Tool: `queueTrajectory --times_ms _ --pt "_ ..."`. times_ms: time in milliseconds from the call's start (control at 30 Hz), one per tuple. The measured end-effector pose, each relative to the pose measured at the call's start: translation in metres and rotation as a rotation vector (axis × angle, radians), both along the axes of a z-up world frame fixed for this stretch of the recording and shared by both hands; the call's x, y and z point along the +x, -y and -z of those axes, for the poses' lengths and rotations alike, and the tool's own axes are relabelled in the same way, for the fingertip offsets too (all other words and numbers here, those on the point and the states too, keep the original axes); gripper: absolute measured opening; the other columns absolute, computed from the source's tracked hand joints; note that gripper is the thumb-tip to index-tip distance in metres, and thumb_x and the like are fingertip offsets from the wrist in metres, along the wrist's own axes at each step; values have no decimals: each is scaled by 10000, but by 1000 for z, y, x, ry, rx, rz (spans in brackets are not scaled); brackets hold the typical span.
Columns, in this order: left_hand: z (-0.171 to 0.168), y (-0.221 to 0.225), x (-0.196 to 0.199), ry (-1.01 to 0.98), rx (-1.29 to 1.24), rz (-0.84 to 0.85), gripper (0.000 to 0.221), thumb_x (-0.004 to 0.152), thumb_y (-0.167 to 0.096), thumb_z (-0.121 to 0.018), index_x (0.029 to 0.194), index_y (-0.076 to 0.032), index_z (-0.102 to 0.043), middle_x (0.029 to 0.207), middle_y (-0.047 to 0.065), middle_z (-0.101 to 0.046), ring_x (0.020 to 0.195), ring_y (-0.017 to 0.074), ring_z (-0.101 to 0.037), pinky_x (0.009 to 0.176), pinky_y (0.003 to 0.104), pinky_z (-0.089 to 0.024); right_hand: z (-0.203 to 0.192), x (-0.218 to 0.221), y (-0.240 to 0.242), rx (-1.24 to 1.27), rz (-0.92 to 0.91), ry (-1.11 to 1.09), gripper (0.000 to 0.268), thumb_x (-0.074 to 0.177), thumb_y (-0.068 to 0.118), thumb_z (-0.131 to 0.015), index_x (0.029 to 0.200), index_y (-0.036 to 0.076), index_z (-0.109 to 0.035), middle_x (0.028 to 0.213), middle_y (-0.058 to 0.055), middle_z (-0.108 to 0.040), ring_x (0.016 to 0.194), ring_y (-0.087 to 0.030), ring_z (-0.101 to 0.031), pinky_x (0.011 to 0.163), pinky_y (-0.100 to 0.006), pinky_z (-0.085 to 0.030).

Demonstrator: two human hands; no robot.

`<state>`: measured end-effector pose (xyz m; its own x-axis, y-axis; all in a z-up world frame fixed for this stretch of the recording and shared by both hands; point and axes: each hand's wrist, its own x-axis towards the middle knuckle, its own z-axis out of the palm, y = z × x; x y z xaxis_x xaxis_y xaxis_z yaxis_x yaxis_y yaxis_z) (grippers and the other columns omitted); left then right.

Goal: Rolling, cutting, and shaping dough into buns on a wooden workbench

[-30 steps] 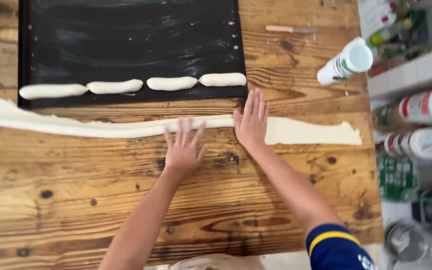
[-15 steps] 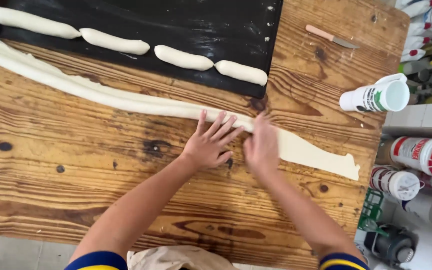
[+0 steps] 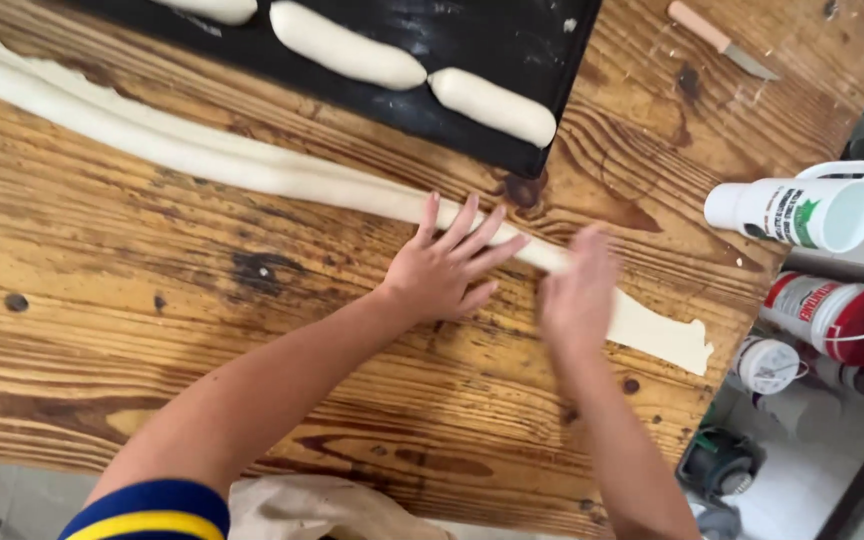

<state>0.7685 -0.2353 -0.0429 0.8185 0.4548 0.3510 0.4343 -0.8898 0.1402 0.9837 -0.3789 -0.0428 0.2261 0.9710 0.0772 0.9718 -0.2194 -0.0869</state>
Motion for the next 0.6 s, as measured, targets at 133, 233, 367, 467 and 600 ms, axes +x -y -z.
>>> queueTrajectory --times_ms 133,233,367,467,600 --pt "15 0 7 35 -77 11 652 1020 -577 -301 1628 -343 -295 1531 75 -486 1450 349 -372 1158 689 -160 -7 54 -6 117 105 -269 688 1129 450 -177 1635 -11 -246 1619 -294 -332 1475 -474 -333 1210 -550 -254" --pt "36 7 15 177 -143 -18 601 1018 -521 -337 1579 -313 -393 1510 103 -520 1452 342 -423 1193 683 -151 -24 15 10 138 169 -154 579 1126 328 -318 1619 25 -329 1584 -223 -399 1440 -409 -413 1209 -492 -283" --pt "34 4 10 287 -134 -3 631 1021 -545 -436 1563 -223 -420 1383 98 -629 1292 322 -593 1183 677 -257 -34 -71 58 210 -33 -93 597 1137 296 -351 1499 -179 -349 1535 -390 -350 1419 -565 -347 1204 -626 -283" --pt "25 5 7 346 -64 59 540 1034 -459 -483 1503 -193 -478 1365 115 -594 1261 326 -560 1136 654 -341 -19 -91 88 126 112 -65 654 1127 388 -302 1571 -89 -343 1598 -345 -348 1466 -527 -357 1200 -620 -283" --pt "17 6 -3 245 19 -31 533 1020 -459 -432 1437 -140 -525 1391 65 -569 1260 281 -547 1160 585 -309 -19 -90 90 204 130 -102 623 1133 372 -313 1518 -99 -450 1511 -330 -493 1400 -513 -437 1156 -605 -327"
